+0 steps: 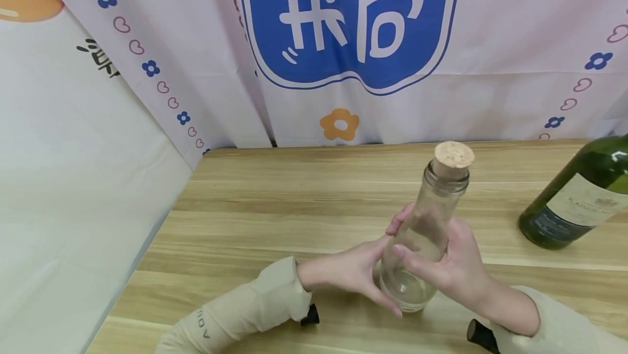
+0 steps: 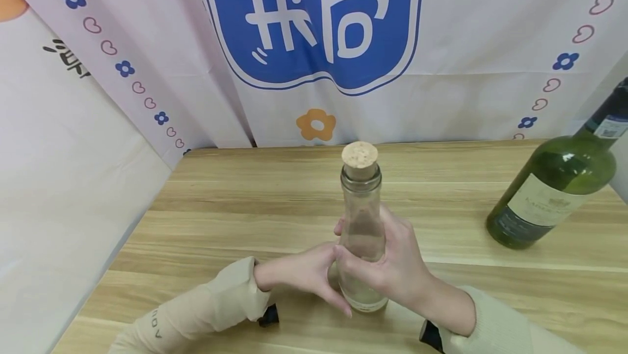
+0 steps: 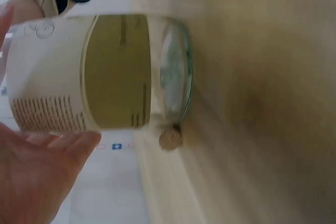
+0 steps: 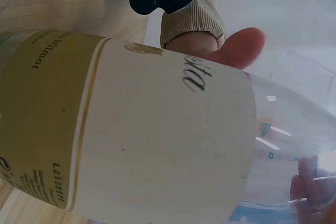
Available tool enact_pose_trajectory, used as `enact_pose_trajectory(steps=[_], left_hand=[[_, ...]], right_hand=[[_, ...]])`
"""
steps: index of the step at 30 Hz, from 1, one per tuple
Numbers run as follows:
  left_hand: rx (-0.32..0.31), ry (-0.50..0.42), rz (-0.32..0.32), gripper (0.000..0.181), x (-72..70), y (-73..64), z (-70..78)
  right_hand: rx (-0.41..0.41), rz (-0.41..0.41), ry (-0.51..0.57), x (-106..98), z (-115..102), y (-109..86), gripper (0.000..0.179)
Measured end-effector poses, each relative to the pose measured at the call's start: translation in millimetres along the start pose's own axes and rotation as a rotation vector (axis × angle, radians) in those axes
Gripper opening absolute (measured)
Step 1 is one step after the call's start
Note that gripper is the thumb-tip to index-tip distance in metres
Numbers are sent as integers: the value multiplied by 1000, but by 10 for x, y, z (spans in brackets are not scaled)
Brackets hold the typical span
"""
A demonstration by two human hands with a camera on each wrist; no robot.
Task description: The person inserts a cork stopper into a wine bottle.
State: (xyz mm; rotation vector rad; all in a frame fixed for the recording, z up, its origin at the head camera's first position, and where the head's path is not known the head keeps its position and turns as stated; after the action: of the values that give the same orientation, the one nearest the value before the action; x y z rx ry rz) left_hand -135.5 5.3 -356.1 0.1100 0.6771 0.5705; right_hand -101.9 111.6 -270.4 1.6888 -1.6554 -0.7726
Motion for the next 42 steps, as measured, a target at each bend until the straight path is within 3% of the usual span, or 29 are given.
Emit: enact_pose_trajectory(steps=[1, 7, 12, 18, 21, 26, 29, 32, 35, 38, 42], left_hand=[[-5, 22, 0, 107, 13, -6, 2], [-2, 70, 60, 138, 54, -15, 55], [-31, 44, 89, 137, 58, -3, 96], [14, 21, 193, 137, -24, 84, 209], [18, 48, 266, 130, -113, 146, 273], [-47, 43, 364, 107, -262, 228, 345], [-103, -13, 412, 99, -322, 287, 354], [-109, -73, 454, 94, -376, 365, 340], [-86, -102, 488, 91, -447, 440, 302], [-73, -119, 522, 89, -537, 493, 249], [-87, -154, 554, 85, -680, 550, 241]], right_hand=[[2, -4, 3, -1, -1, 3, 29], [-10, 6, 44, -23, -27, -7, 30], [41, 2, 51, -44, -49, 17, 30], [53, 8, 119, -104, -121, 156, 34], [15, 11, 132, -130, -155, 268, 33], [14, 31, 171, -170, -186, 481, 28], [30, 41, 190, -187, -196, 596, 25], [39, 56, 132, -202, -186, 704, 22], [79, 63, 30, -207, -143, 804, 22], [150, 77, -7, -191, -66, 895, 26], [245, 113, 20, -164, 60, 990, 32]])
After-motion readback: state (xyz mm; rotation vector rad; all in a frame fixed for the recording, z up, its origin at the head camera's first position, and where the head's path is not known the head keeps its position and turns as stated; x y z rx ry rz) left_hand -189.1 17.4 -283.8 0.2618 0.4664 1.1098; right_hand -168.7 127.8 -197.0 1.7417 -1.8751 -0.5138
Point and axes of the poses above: each hand's wrist, its own y-axis towards the middle knuckle, its own x-axis out of the palm, z = x × y, the point moved 5 cm from there along y, towards the middle knuckle, and after that the axes turned 12 degrees about z, right-handed, at the moved point
